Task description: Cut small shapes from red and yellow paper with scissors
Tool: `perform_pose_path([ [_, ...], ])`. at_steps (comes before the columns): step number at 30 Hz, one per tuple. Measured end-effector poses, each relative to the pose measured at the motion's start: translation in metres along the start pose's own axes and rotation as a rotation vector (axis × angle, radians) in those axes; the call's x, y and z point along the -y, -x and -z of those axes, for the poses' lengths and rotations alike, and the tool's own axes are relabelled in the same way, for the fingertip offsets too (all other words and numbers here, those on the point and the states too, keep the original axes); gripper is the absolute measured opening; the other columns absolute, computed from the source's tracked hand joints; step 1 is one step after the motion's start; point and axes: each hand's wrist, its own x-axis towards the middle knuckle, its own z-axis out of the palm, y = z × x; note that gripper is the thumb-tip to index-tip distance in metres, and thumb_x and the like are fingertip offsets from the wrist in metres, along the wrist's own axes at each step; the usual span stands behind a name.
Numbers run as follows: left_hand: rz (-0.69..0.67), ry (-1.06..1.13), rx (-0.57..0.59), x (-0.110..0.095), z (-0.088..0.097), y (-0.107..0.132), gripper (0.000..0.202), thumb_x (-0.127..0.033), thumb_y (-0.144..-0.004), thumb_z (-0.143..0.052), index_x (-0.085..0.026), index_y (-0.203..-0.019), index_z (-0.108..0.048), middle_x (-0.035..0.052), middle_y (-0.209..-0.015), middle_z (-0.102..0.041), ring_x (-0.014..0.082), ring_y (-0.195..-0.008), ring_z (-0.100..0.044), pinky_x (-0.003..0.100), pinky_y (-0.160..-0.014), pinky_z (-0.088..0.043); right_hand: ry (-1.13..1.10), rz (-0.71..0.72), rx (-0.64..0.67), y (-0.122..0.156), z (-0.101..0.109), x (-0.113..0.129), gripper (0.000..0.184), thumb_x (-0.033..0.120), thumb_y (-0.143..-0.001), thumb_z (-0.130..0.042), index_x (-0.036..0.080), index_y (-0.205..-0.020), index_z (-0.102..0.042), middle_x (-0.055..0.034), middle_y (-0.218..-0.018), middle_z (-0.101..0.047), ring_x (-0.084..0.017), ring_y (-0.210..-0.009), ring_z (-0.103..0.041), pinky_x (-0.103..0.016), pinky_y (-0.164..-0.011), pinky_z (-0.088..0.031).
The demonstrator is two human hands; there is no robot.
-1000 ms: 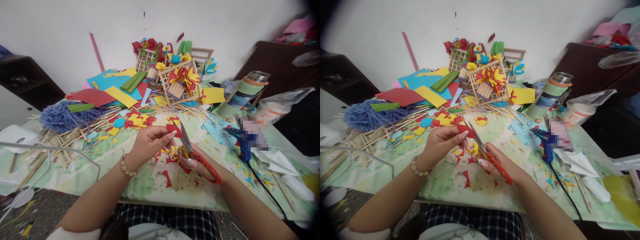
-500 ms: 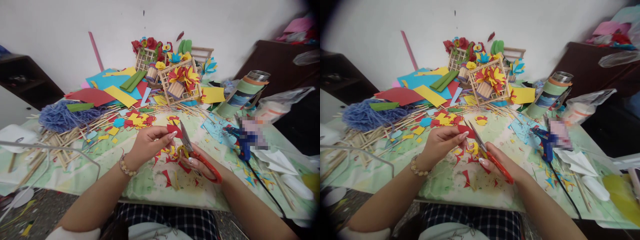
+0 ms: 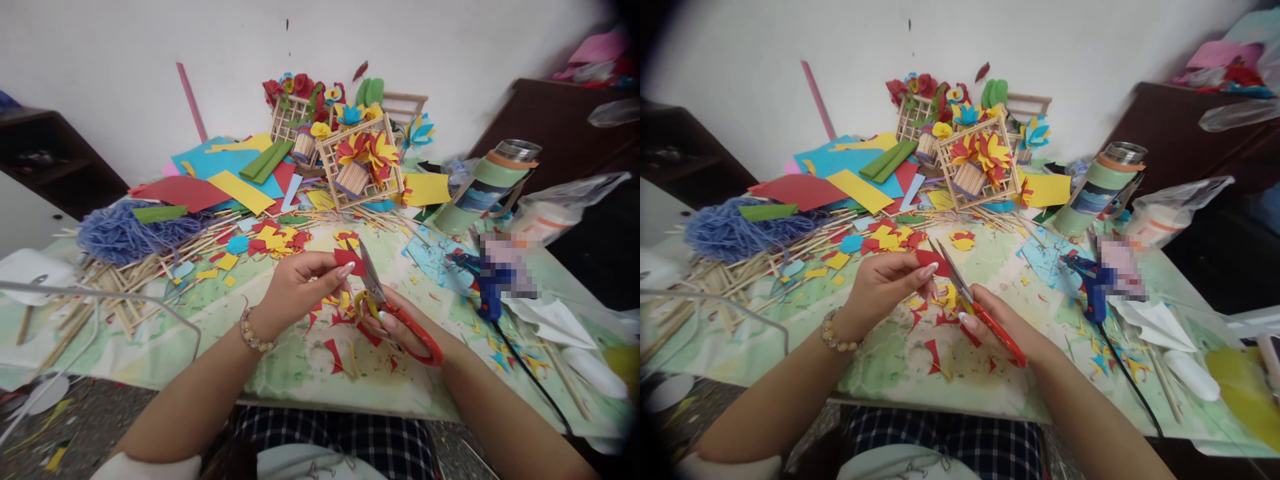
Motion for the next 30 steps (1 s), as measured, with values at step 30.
perform_pose_path([
  [30, -0.030, 0.091, -0.025, 0.002, 0.004, -0.002, 0.030, -0.041, -0.081, -0.085, -0.015, -0.069, -0.076, 0.0030, -0.061, -0.073, 0.0100, -0.051, -0.065, 0.017, -0.051, -0.056, -0.143, -0.098, 0.032, 0.001, 0.004, -0.003, 0.044, 0.063, -0.098, -0.062, 0.020, -0.099, -0.051, 0.0030, -0.079, -0.045, -0.010, -0.061, -0.037, -0.023, -0.051, -0.031],
])
